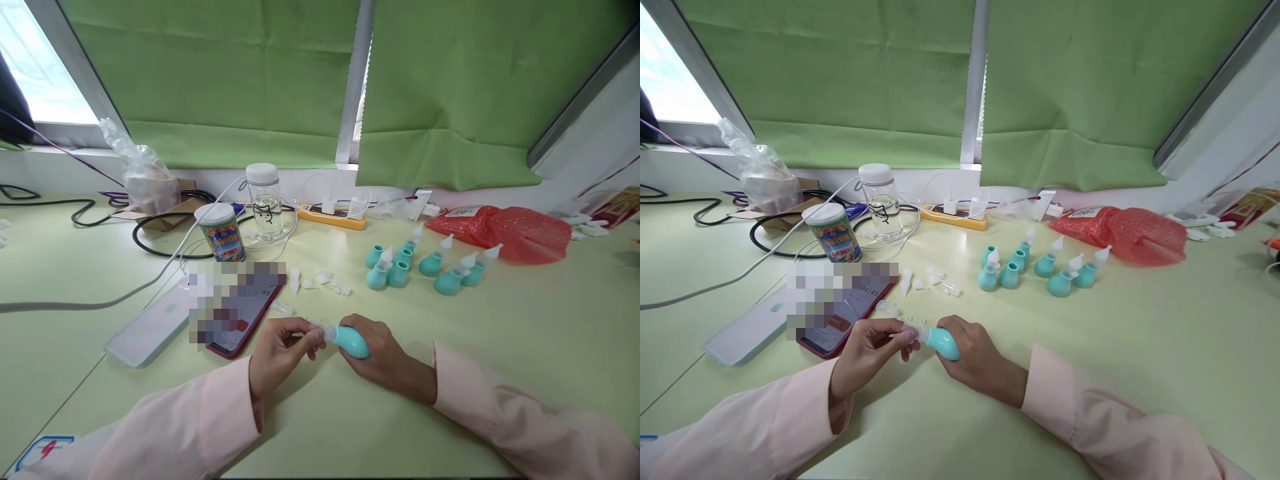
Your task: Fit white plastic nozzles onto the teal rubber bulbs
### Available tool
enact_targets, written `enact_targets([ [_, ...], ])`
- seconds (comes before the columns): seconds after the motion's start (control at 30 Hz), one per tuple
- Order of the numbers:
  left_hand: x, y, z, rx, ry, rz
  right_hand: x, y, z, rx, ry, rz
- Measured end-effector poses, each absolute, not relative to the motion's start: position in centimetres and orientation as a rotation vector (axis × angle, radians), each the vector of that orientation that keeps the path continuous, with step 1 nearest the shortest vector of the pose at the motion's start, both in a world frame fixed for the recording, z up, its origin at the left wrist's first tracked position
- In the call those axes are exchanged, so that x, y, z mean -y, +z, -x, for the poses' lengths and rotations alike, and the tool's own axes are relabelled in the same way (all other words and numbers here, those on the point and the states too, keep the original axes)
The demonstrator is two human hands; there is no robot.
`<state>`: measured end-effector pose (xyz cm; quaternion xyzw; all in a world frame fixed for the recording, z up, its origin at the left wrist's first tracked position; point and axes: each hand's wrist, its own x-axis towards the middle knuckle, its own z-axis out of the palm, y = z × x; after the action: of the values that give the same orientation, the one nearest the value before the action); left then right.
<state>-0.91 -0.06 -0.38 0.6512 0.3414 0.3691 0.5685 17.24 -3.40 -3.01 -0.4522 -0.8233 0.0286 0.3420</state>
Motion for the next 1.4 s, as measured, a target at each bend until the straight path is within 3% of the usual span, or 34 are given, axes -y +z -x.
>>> enact_targets([
  [0.4, 0.4, 0.0, 1.4, -0.759, 0.844, -1.902, 3.4, -1.1, -16.2, 1.746, 1.162, 1.219],
  [0.7, 0.4, -0.2, 1.3, -0.695, 0.978, -2.146, 3.0, 0.2, -16.2, 1.589, 1.596, 1.276],
  [0.93, 0.5, -0.3, 2.1, -0.732, 1.146, -2.055, 3.0, -0.4, -16.9, 1.568, 1.154, 1.188],
  [1.03, -0.6, -0.4, 2.4, -0.885, 1.203, -2.288, 2.2, -1.2, -17.9, 1.511, 1.024, 1.196],
  [1.17, -2.0, -0.7, 2.3, -1.095, 0.846, -2.803, 2.0, -2.0, -18.4, 1.526, 0.987, 1.175],
  [1.4, -2.6, -0.4, 2.7, -1.437, 0.365, -3.073, 3.0, -1.8, -17.7, 1.741, 0.832, 1.120],
])
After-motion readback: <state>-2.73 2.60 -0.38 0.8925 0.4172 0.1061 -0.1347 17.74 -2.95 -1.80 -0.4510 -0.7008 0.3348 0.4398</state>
